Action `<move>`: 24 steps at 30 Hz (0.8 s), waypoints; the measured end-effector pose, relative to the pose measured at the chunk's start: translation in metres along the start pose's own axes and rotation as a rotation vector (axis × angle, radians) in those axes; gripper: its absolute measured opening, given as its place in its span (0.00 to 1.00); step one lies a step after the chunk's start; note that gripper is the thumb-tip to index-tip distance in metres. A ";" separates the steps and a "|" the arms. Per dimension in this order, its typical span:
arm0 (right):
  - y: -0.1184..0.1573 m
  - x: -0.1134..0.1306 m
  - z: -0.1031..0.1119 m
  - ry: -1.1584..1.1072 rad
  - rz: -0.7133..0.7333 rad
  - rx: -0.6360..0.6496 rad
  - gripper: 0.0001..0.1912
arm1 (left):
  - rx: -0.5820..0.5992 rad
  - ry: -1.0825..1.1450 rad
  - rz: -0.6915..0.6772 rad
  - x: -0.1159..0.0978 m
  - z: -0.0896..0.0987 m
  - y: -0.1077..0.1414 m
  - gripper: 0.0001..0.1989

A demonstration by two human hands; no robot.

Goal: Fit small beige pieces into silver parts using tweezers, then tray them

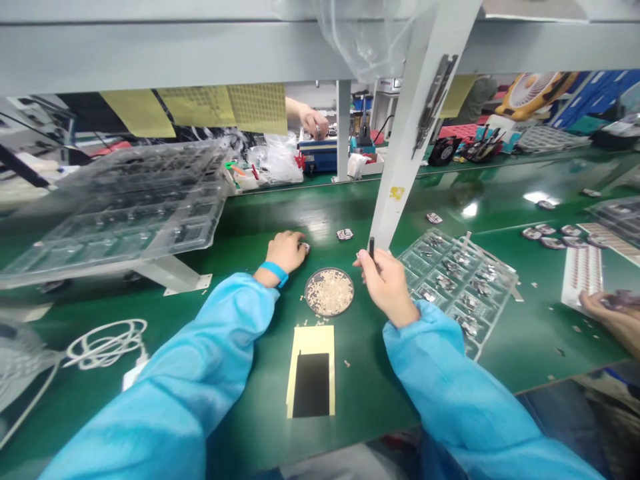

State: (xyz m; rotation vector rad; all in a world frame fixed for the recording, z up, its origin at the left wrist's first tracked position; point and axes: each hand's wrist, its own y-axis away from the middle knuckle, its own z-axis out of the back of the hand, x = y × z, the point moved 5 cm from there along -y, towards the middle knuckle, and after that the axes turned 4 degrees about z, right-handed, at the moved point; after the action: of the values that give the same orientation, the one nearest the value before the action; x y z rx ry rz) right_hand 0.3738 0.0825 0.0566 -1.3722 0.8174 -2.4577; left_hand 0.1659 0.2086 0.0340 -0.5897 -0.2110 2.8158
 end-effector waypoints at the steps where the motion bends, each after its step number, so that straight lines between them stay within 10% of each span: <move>1: -0.001 -0.002 0.003 0.034 0.003 -0.006 0.21 | -0.003 0.008 -0.003 0.000 -0.005 -0.011 0.17; 7: -0.002 -0.022 0.004 0.224 -0.102 0.102 0.25 | 0.110 0.167 -0.050 -0.041 -0.054 -0.056 0.29; 12: 0.003 -0.027 -0.013 -0.154 -0.245 0.191 0.21 | 0.160 0.405 -0.005 -0.050 -0.057 -0.053 0.18; 24: 0.081 0.011 -0.075 -0.538 -0.394 0.510 0.13 | 0.668 1.231 0.344 0.029 0.007 0.158 0.17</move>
State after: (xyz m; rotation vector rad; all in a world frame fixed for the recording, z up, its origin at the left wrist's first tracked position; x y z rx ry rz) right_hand 0.2990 0.0380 -0.0122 -1.9530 -0.2033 -2.1234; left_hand 0.1028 0.0647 -0.0006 -2.0449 1.0548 1.9993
